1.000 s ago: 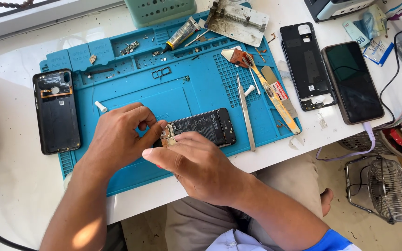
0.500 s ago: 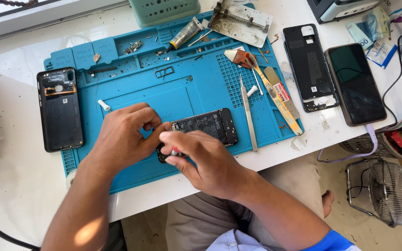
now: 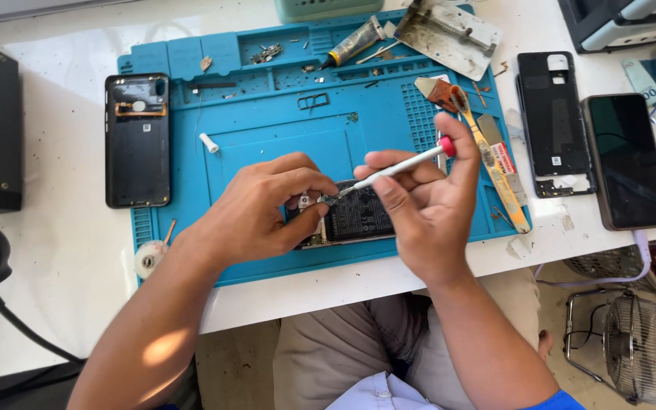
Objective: The person uses a precision screwdriver to remove screws from a disassembled smartphone on a blue work mat, then picks up the phone's back cover and aligns it to close the device. The person rotates the phone to inspect the edges and screen, which shows visible cracks.
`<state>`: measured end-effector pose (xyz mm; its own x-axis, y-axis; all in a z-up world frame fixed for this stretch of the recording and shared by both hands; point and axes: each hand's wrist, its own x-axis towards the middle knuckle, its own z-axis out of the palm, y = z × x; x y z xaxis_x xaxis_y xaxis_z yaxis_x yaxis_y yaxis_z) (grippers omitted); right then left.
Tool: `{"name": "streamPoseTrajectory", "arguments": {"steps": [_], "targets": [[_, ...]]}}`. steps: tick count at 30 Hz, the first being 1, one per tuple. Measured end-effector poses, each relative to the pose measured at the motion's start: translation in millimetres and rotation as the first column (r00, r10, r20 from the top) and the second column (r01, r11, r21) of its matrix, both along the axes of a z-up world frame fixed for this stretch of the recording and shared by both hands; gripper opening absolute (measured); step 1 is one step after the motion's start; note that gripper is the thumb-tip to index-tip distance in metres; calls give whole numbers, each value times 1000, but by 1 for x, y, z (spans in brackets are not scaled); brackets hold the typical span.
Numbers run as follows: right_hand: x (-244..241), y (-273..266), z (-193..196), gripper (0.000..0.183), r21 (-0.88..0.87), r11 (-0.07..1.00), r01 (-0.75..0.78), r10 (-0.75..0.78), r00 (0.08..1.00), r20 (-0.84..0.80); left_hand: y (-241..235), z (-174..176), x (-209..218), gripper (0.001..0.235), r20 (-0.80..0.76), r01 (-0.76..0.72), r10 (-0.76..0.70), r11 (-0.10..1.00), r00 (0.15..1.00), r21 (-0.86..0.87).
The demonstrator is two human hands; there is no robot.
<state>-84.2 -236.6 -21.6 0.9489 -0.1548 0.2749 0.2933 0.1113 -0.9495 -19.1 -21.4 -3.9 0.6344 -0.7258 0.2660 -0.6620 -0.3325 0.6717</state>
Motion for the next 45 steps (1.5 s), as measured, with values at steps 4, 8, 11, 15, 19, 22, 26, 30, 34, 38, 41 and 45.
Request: {"name": "streamPoseTrajectory", "arguments": {"steps": [4,8,11,15,19,22,26,30,34,38,41,45], "targets": [[2,-2,0,67,4,1000,9,-9,1000,-10,0,-7,1,18,39,-18,18,1000,999,-11],[2,0,-1,68,49,998,38,-37,999,-34,-1,-12,2,18,111,-14,20,998,994,-53],[3,1,0,69,57,997,57,-54,997,-53,-2,-15,2,15,162,-14,31,995,986,-103],[3,1,0,71,49,996,73,-69,995,-70,-3,-13,2,14,203,-1,31,989,979,-148],[4,2,0,68,43,996,74,-72,995,-64,-4,-14,1,14,210,-9,42,988,977,-153],[4,2,0,68,41,997,73,-70,995,-72,-4,-10,0,11,163,20,12,981,987,-193],[4,2,-1,67,35,997,72,-69,996,-64,-5,-3,-3,8,49,7,4,978,999,-211],[3,3,-1,67,37,997,65,-63,997,-47,-4,5,-5,8,-55,-14,1,974,999,-227],[2,3,-1,68,50,996,72,-69,996,-52,-2,-3,-3,19,-30,-44,39,977,999,-207],[2,3,-2,67,93,991,95,-92,995,-30,-3,-4,-3,6,0,-67,69,972,998,-226],[1,4,-3,66,92,990,110,-109,994,-15,-4,-4,-3,1,3,-81,84,968,996,-236],[3,5,-7,67,132,978,164,-167,986,15,-4,-3,-2,11,14,-81,86,974,996,-211]]}}
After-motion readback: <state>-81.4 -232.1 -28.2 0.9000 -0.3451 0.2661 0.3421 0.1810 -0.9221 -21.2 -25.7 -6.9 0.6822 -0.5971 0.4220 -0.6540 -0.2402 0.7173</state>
